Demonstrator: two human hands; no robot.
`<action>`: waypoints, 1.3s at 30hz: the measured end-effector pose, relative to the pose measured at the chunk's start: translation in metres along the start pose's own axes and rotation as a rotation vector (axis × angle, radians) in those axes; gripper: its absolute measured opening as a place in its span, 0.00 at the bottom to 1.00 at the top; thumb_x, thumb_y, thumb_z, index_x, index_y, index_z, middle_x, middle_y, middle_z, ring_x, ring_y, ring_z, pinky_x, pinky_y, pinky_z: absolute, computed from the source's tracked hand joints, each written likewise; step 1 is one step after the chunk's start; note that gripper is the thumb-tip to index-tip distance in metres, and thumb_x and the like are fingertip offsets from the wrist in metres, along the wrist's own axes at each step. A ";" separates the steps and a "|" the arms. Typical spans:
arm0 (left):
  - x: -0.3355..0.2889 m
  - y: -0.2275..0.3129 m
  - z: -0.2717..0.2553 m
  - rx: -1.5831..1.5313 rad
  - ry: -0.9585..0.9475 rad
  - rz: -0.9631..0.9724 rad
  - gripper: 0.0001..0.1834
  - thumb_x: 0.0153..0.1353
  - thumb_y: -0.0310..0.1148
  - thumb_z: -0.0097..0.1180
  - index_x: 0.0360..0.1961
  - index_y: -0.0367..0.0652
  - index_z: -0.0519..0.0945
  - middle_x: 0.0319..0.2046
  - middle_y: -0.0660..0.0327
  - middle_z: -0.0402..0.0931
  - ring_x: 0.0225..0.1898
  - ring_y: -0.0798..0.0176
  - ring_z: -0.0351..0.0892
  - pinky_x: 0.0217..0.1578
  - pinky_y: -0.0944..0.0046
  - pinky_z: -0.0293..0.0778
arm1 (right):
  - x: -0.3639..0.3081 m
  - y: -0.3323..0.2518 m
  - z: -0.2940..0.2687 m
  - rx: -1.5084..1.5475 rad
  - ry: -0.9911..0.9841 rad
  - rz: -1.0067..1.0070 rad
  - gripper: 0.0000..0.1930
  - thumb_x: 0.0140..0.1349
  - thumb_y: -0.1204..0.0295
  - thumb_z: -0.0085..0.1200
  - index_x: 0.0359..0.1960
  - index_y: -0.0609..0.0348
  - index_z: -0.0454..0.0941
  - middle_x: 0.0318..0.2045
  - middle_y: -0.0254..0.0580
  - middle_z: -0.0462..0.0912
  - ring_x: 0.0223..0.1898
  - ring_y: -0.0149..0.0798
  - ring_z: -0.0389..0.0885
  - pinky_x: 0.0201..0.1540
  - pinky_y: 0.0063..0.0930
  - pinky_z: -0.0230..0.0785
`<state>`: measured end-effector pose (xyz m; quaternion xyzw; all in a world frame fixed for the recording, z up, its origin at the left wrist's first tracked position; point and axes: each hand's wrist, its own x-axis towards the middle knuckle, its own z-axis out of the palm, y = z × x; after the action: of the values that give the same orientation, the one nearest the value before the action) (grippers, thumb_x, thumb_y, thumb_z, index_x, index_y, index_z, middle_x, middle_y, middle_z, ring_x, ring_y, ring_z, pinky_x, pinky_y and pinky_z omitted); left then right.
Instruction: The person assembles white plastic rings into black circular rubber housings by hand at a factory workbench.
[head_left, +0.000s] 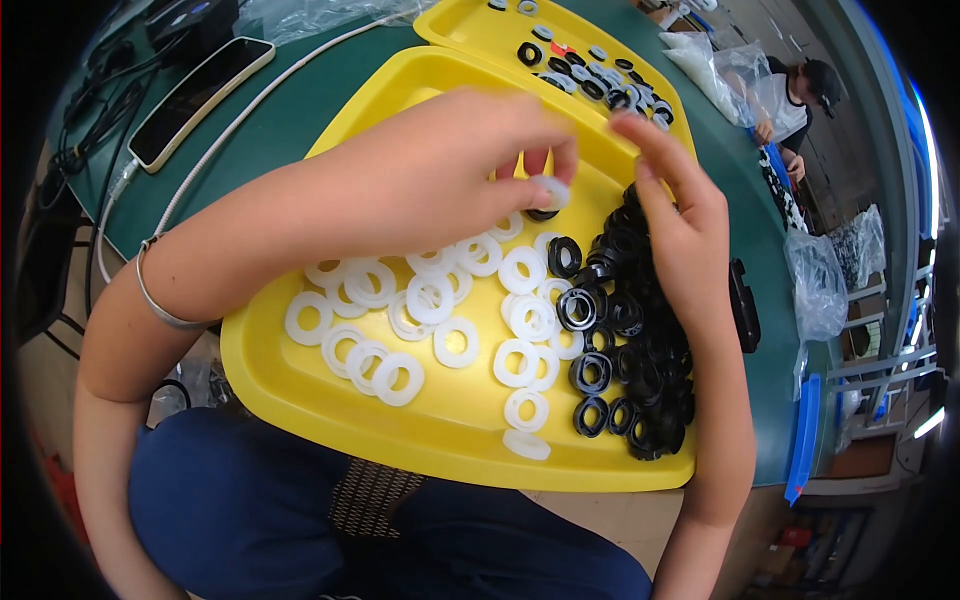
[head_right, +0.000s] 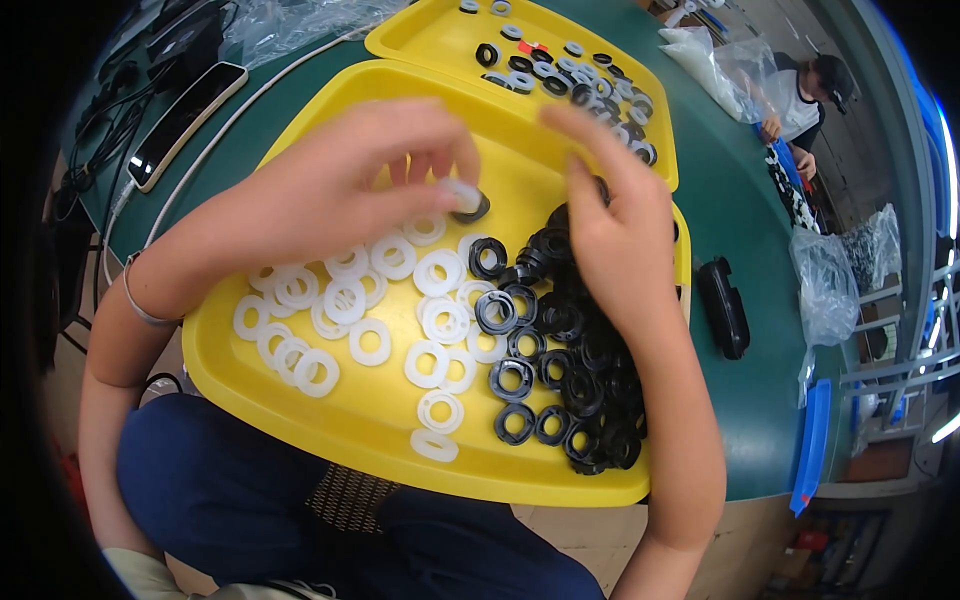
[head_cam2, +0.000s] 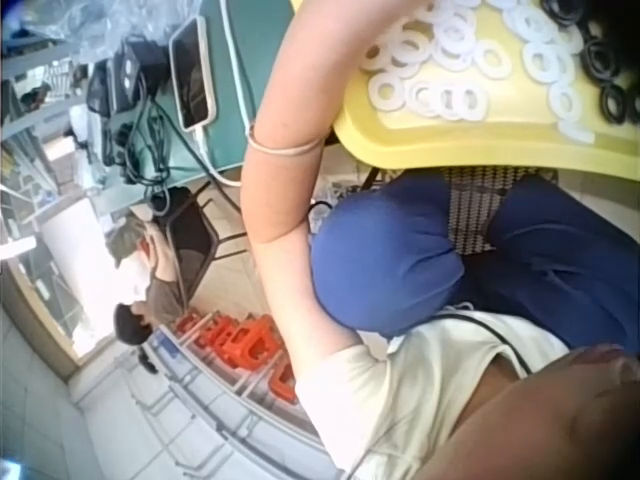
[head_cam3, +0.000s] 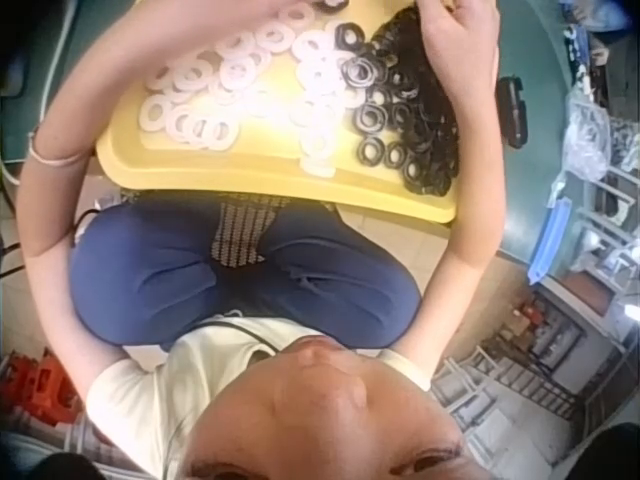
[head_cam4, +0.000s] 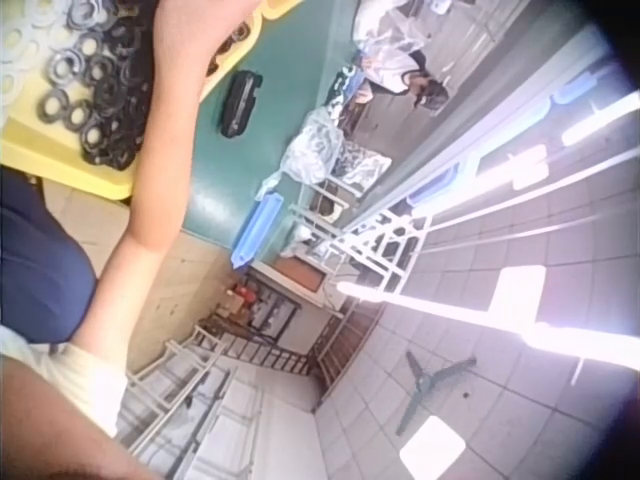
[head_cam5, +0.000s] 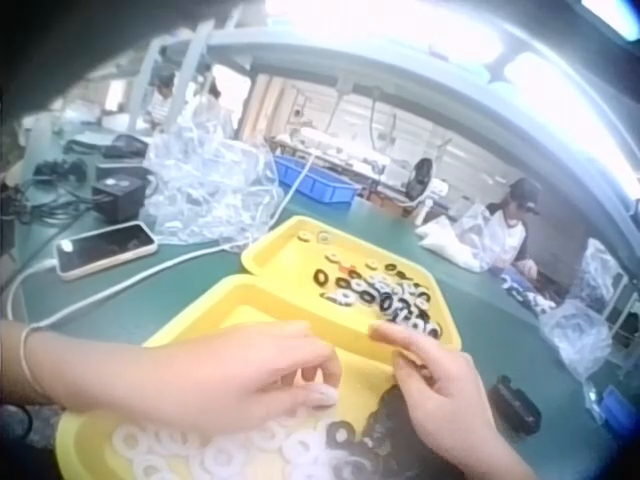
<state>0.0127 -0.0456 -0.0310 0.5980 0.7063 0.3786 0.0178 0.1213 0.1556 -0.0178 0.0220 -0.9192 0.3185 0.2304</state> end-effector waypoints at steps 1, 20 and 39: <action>0.001 0.002 -0.001 -0.032 0.097 0.004 0.06 0.58 0.29 0.57 0.37 0.41 0.77 0.29 0.62 0.70 0.34 0.67 0.72 0.34 0.67 0.68 | -0.003 -0.007 0.002 -0.058 -0.062 -0.023 0.14 0.60 0.79 0.46 0.48 0.62 0.76 0.45 0.46 0.81 0.48 0.40 0.78 0.51 0.29 0.67; 0.010 -0.008 -0.006 -0.561 0.085 -0.274 0.14 0.61 0.25 0.54 0.48 0.37 0.74 0.37 0.66 0.74 0.39 0.74 0.73 0.46 0.73 0.68 | -0.007 -0.025 0.010 0.320 0.023 0.101 0.07 0.60 0.75 0.56 0.35 0.62 0.72 0.31 0.37 0.79 0.32 0.27 0.76 0.38 0.21 0.68; 0.010 -0.004 -0.008 -0.699 -0.017 -0.129 0.14 0.64 0.30 0.53 0.50 0.36 0.75 0.38 0.65 0.76 0.44 0.73 0.74 0.49 0.71 0.69 | -0.010 -0.039 0.010 0.420 0.058 -0.018 0.06 0.61 0.79 0.54 0.38 0.63 0.72 0.35 0.35 0.77 0.37 0.27 0.77 0.44 0.20 0.69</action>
<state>0.0026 -0.0416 -0.0234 0.5130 0.5700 0.5906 0.2511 0.1336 0.1173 -0.0066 0.0687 -0.8254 0.5015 0.2501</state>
